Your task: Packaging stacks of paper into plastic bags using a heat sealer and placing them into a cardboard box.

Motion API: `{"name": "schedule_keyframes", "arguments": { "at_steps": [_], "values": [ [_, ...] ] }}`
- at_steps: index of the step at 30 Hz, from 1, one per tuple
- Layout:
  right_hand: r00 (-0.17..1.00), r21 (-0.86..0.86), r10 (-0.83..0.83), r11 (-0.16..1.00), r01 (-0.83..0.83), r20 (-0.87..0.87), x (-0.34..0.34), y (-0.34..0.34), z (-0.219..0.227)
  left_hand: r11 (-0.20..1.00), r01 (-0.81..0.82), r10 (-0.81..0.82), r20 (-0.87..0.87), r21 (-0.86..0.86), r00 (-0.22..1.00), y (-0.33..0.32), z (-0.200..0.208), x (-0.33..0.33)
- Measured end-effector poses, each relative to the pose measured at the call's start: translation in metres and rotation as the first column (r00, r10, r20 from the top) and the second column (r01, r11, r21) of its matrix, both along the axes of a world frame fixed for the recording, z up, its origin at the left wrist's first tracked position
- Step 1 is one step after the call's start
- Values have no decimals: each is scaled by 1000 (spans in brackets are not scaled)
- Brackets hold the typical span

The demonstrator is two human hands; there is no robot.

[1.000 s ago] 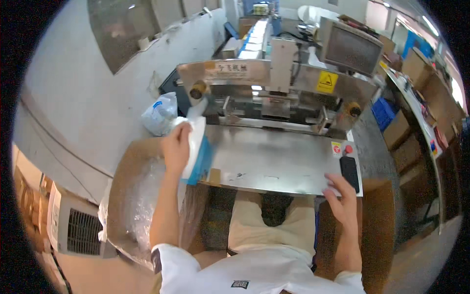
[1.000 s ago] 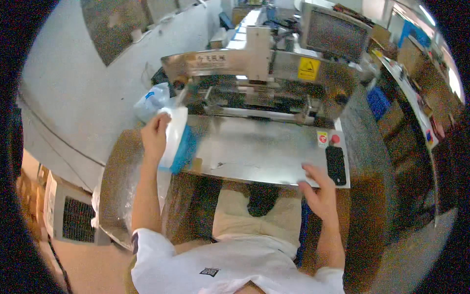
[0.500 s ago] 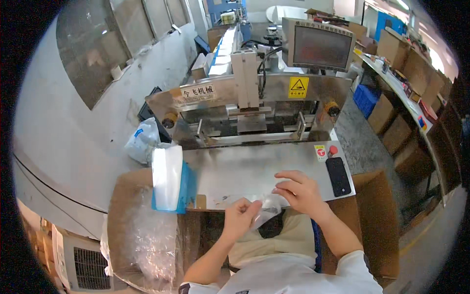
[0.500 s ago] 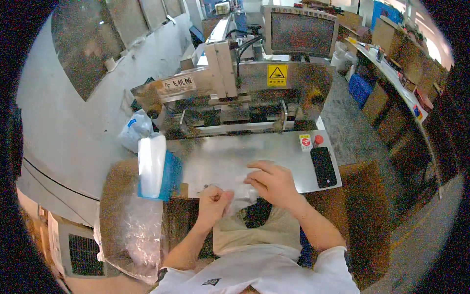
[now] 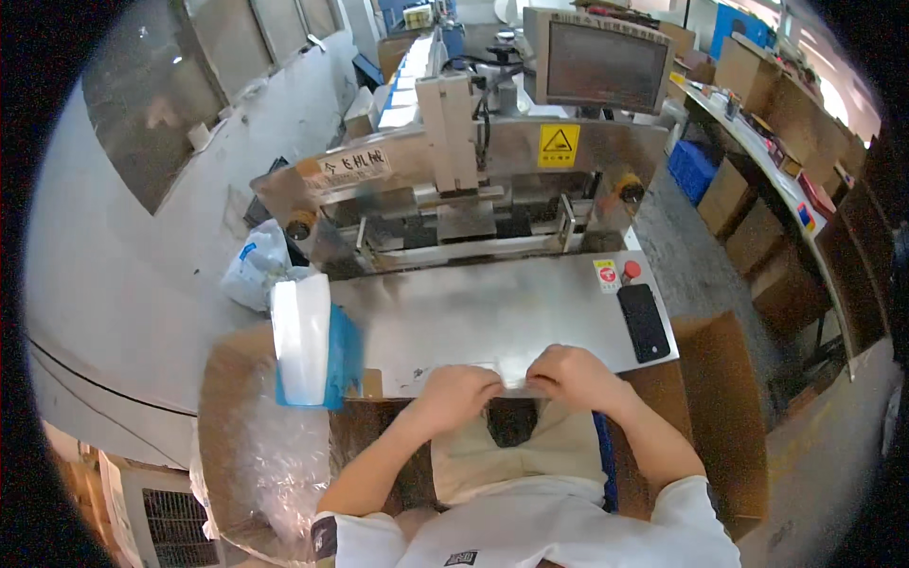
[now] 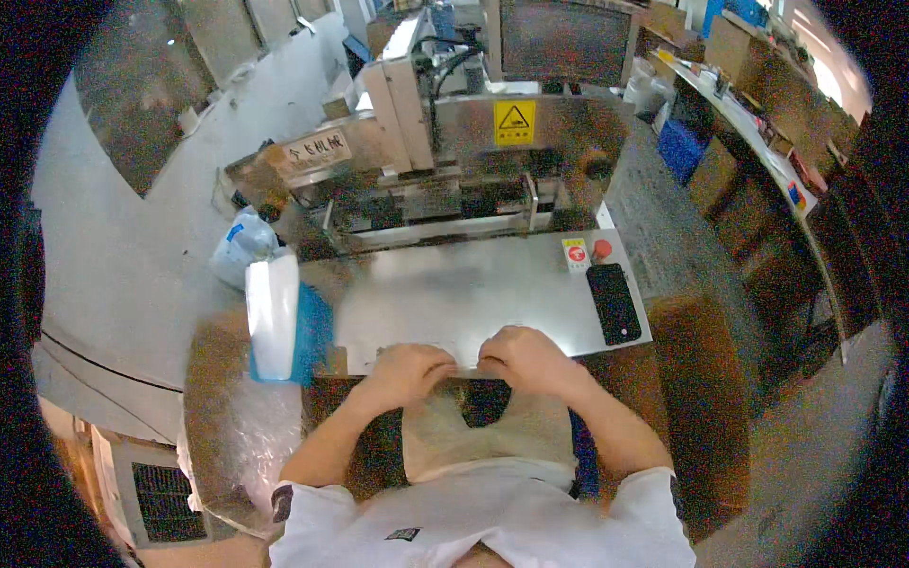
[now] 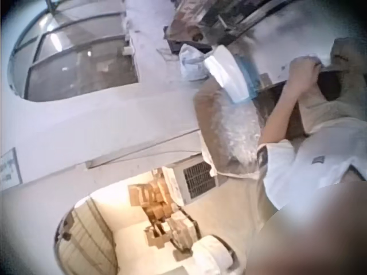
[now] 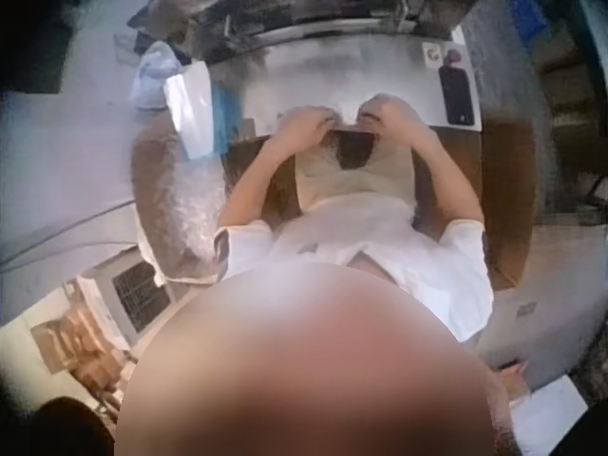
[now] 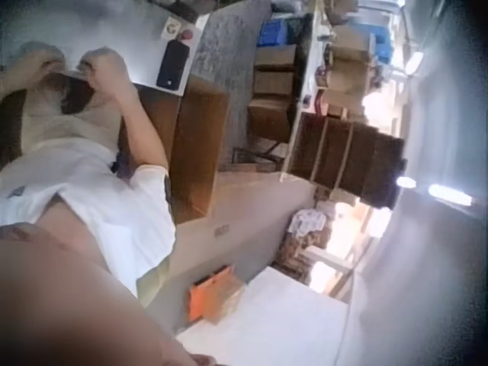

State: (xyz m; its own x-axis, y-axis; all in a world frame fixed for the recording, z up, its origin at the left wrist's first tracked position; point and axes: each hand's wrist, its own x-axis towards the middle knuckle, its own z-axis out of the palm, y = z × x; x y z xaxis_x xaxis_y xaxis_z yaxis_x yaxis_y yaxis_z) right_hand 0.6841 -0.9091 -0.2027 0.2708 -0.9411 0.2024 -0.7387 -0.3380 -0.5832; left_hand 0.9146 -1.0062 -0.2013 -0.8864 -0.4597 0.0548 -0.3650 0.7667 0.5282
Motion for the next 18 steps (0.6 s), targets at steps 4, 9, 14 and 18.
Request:
{"name": "schedule_keyframes", "arguments": {
  "at_steps": [4, 9, 14, 18],
  "values": [
    [941, 223, 87, 961, -166, 328, -17, 6, 12, 981, 30, -32, 12, 193, 999, -14, 16, 13],
    [987, 144, 99, 983, -117, 127, -41, -34, 2, 970, -73, 39, 150, 231, 988, -60, 17, 15],
    [995, -23, 68, 998, -67, 68, -60, -101, -20, 967, -52, 16, 143, 248, 990, -135, -10, 0],
    [969, 149, -54, 989, 18, 242, -87, -179, -69, 862, -137, 79, 137, 488, 987, -232, -50, -32]
  ]
}}
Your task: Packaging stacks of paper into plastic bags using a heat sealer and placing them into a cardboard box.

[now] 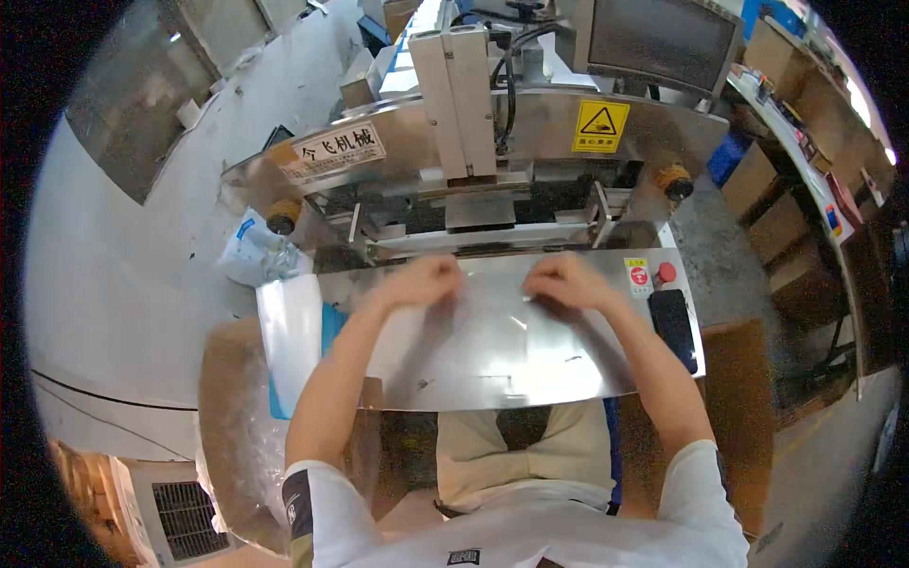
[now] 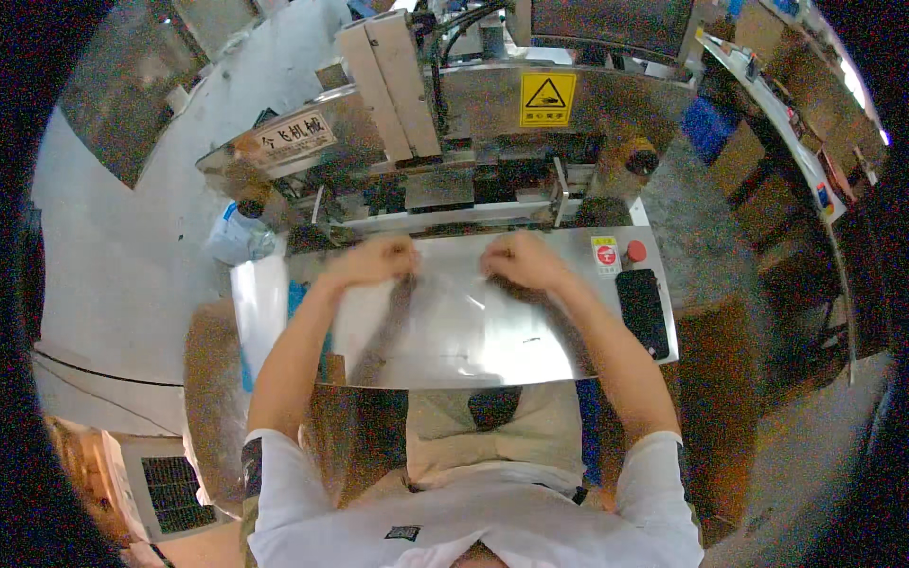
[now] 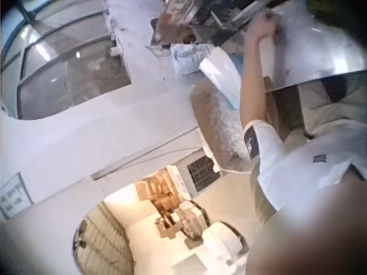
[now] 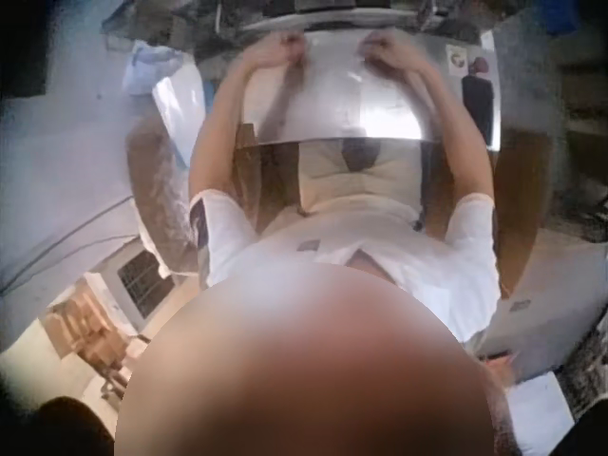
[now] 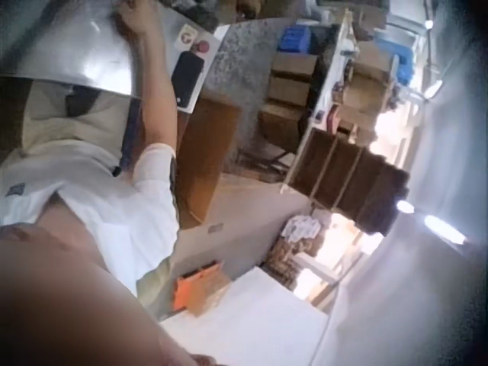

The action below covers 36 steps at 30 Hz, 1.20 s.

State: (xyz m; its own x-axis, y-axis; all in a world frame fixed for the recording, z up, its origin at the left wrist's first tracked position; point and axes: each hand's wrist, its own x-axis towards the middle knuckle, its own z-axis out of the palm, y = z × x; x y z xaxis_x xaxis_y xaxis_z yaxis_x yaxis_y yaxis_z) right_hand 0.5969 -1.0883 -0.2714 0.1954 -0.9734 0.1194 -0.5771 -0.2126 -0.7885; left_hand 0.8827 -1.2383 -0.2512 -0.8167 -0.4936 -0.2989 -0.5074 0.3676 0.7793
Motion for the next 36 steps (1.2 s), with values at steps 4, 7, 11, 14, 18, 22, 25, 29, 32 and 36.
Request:
{"name": "schedule_keyframes", "arguments": {
  "at_steps": [4, 7, 11, 14, 18, 22, 25, 29, 32, 36],
  "values": [
    [982, 114, -176, 976, 184, -75, -16, -56, 2, 961, -190, 180, 69, 202, 981, -55, 29, -35],
    [985, 66, -165, 984, 168, -43, -18, -99, 5, 983, 18, 16, -183, 181, 983, -110, 11, -26],
    [944, 100, -323, 939, 328, -67, -32, -108, 14, 985, -127, 127, 2, 113, 992, -101, 20, -67],
    [869, -251, -377, 918, 305, -320, 6, -101, 23, 967, -107, 94, -66, -231, 993, -103, 6, -52],
    [791, -384, -384, 900, 206, -476, 46, -81, 3, 827, -324, 220, -266, -460, 939, -35, 2, -75],
    [787, -443, -399, 878, 180, -472, 54, -68, 9, 539, -324, 269, -205, -778, 941, 118, -26, -38],
    [780, -366, -392, 903, 224, -488, 60, -76, 17, 526, -382, 292, -261, -760, 920, 184, -51, -13],
    [750, -366, -402, 902, 228, -525, 63, -85, 19, 530, -425, 364, -256, -734, 895, 190, -57, -11],
    [750, -334, -403, 908, 253, -525, 67, -80, 15, 527, -429, 371, -256, -734, 893, 197, -58, -8],
    [704, -382, -431, 892, 240, -564, 73, -81, 13, 529, -447, 382, -268, -721, 885, 196, -62, -9]
  ]
}}
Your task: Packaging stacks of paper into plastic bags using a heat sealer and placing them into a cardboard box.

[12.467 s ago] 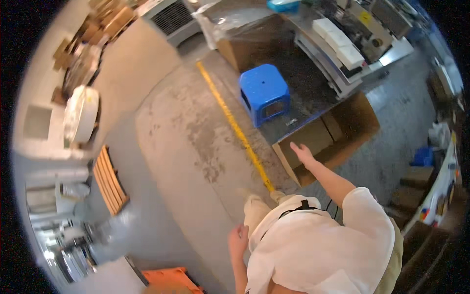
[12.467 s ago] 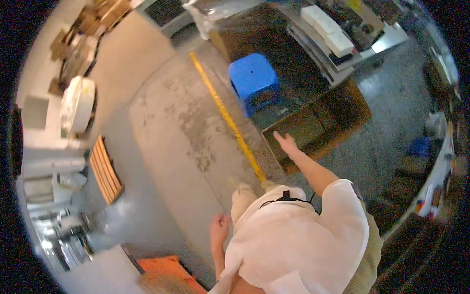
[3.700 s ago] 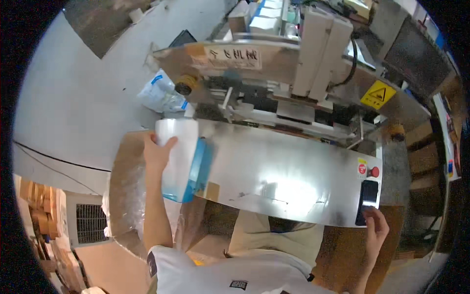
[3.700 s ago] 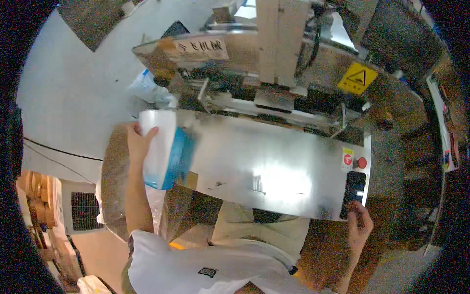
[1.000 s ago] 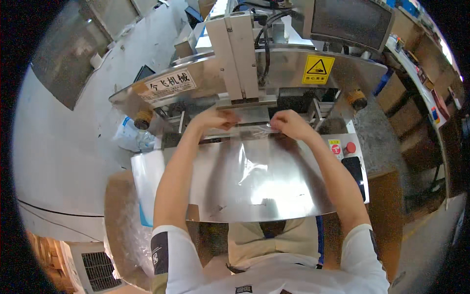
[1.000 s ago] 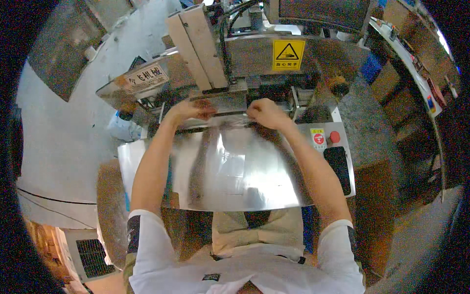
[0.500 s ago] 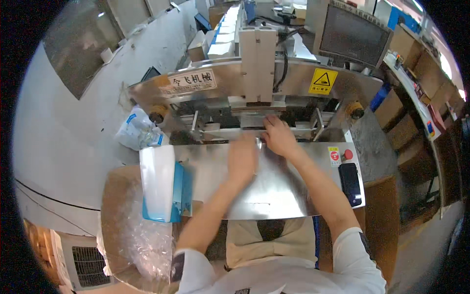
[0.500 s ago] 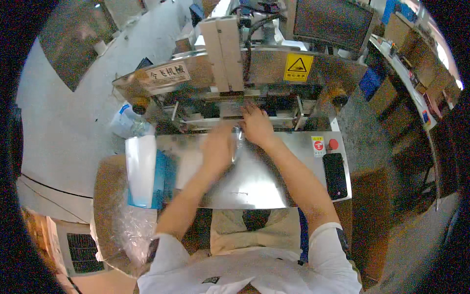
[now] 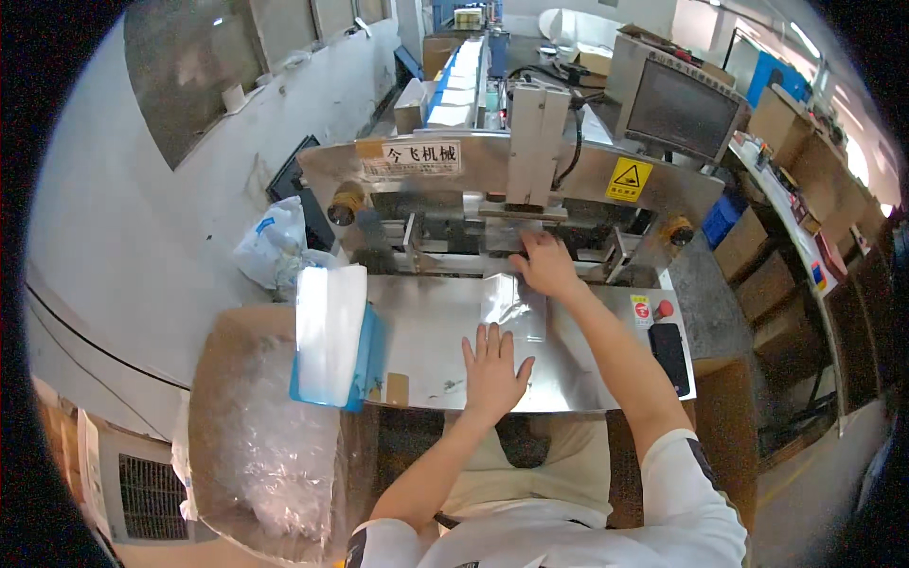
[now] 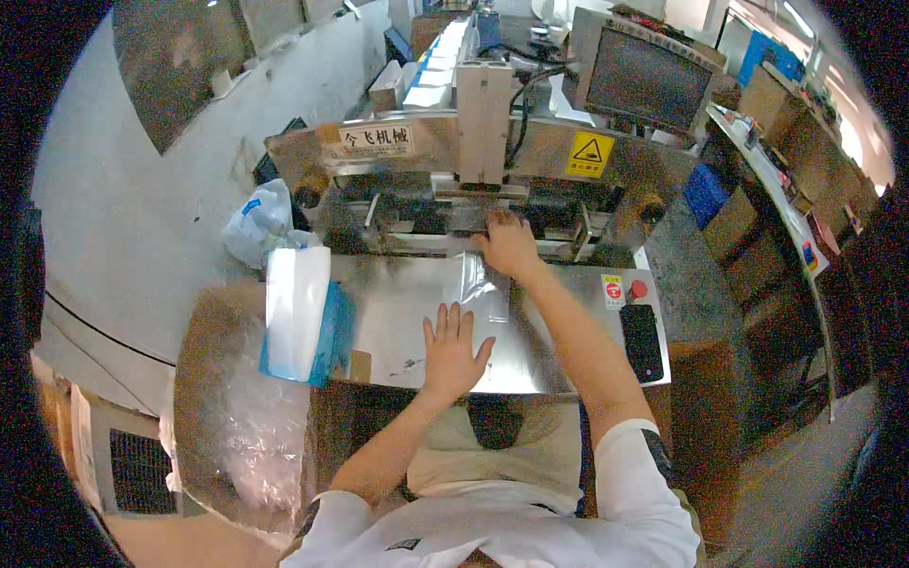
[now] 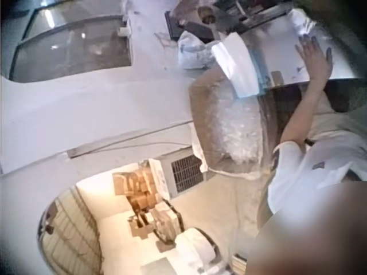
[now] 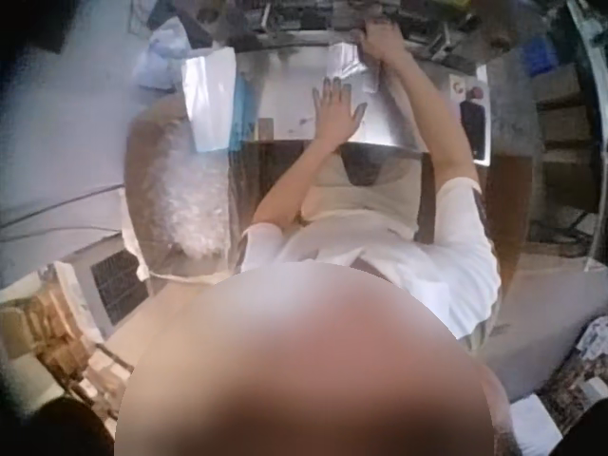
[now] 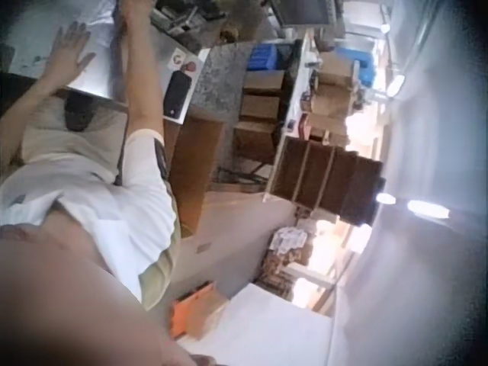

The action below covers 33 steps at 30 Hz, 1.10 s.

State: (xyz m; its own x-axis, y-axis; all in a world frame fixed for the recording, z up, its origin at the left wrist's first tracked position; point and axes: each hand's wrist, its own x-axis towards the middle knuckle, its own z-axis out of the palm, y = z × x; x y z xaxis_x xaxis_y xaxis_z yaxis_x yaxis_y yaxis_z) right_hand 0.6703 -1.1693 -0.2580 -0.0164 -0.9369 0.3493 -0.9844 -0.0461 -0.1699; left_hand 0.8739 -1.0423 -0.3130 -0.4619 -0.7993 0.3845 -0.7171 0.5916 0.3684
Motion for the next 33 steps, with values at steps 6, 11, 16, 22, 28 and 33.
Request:
{"name": "schedule_keyframes", "arguments": {
  "at_steps": [6, 11, 16, 22, 28, 33],
  "values": [
    [996, -46, -10, 999, 6, -93, -5, -4, 8, 1000, -6, 4, 65, 29, 998, -1, 5, -3],
    [988, -27, 12, 1000, -16, -151, -13, -13, 18, 999, -19, 16, 58, 44, 998, 1, 5, -3],
    [988, 34, -1, 999, 6, -152, -7, -11, 29, 996, -68, 68, -9, 58, 998, 3, 9, -1],
    [986, 197, 29, 980, 4, -167, -15, -18, 34, 988, -132, 146, -189, 82, 971, 0, 13, 1],
    [986, 119, 28, 993, -9, -161, -21, -5, 31, 986, -117, 141, -216, 117, 966, -1, 9, 2],
    [942, -185, 31, 982, 34, 335, -22, 81, 28, 988, -84, 111, -212, 132, 971, -2, 15, 1]
  ]
}}
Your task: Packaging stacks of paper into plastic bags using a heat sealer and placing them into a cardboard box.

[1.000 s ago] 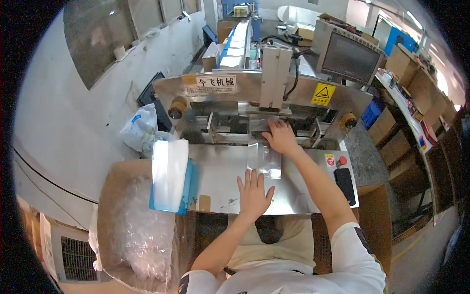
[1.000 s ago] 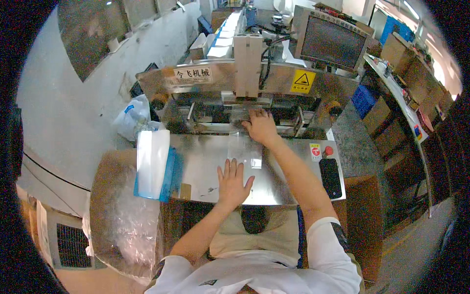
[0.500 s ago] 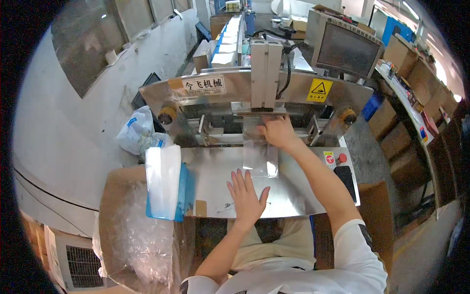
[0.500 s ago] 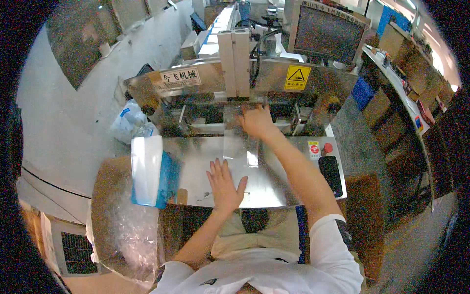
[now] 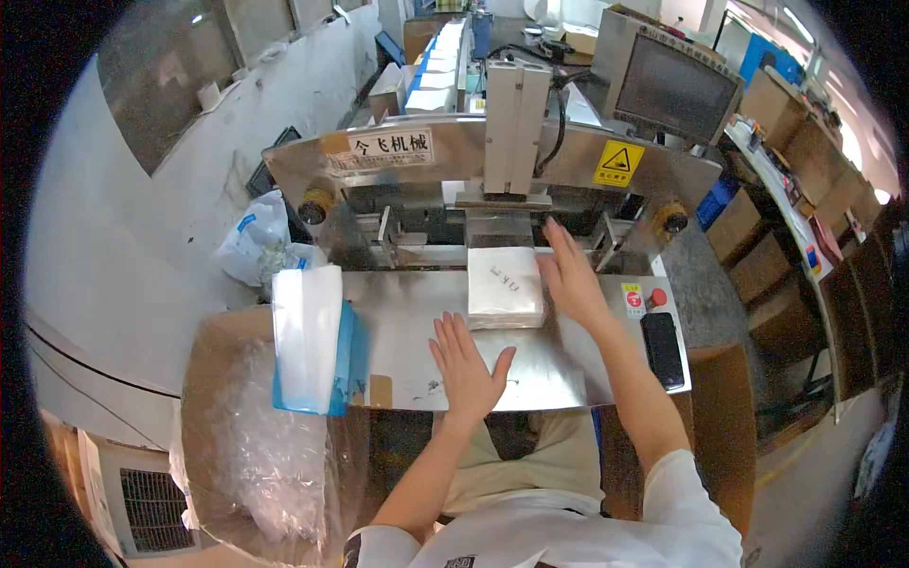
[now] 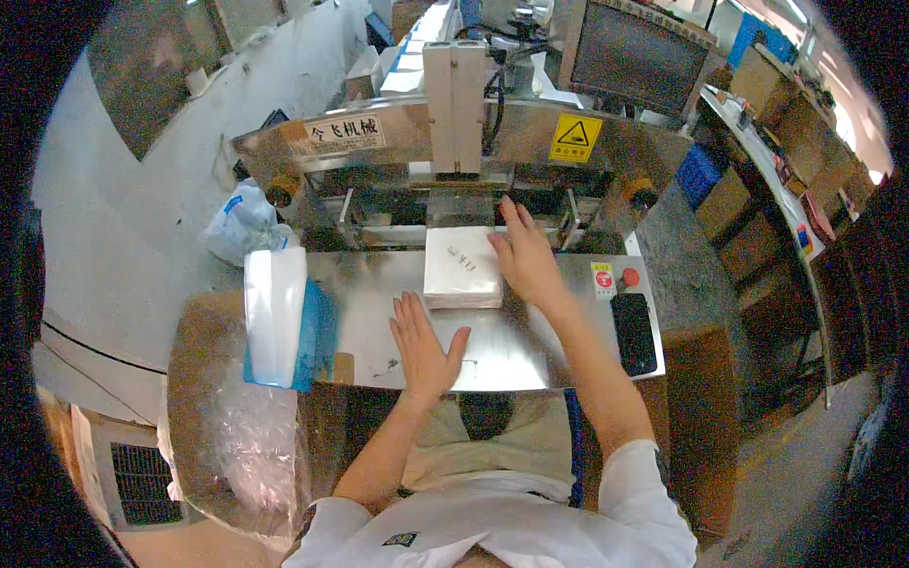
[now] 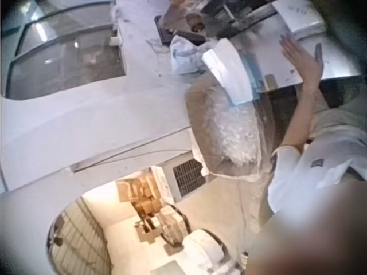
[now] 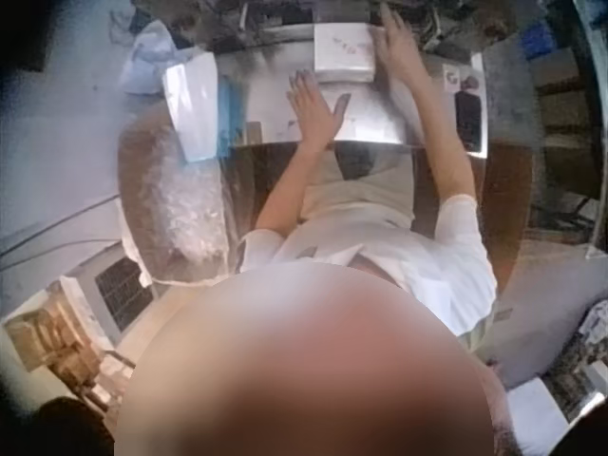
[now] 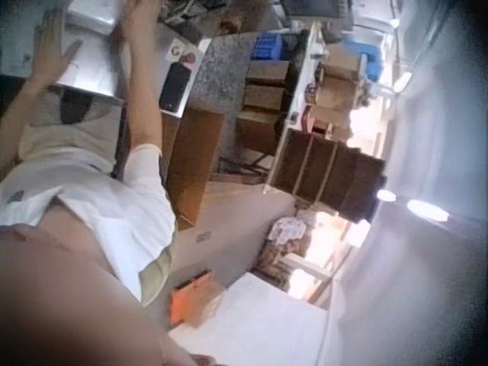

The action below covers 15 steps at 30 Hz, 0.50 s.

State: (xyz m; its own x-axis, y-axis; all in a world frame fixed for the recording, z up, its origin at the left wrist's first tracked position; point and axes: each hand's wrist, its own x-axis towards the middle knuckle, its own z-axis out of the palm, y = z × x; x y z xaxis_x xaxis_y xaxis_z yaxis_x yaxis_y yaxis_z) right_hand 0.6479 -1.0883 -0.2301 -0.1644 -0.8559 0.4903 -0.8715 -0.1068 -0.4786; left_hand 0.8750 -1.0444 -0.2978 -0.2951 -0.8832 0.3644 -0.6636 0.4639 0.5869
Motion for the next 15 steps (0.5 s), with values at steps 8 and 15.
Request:
{"name": "schedule_keyframes", "arguments": {
  "at_steps": [8, 15],
  "values": [
    [843, 135, 0, 987, -86, 537, 8, 100, -22, 1000, 18, -18, 34, 19, 999, -4, -1, -1],
    [787, 89, 21, 991, -96, 616, 3, 85, -57, 995, 5, 20, -260, 98, 965, -19, 0, -2]
  ]
}}
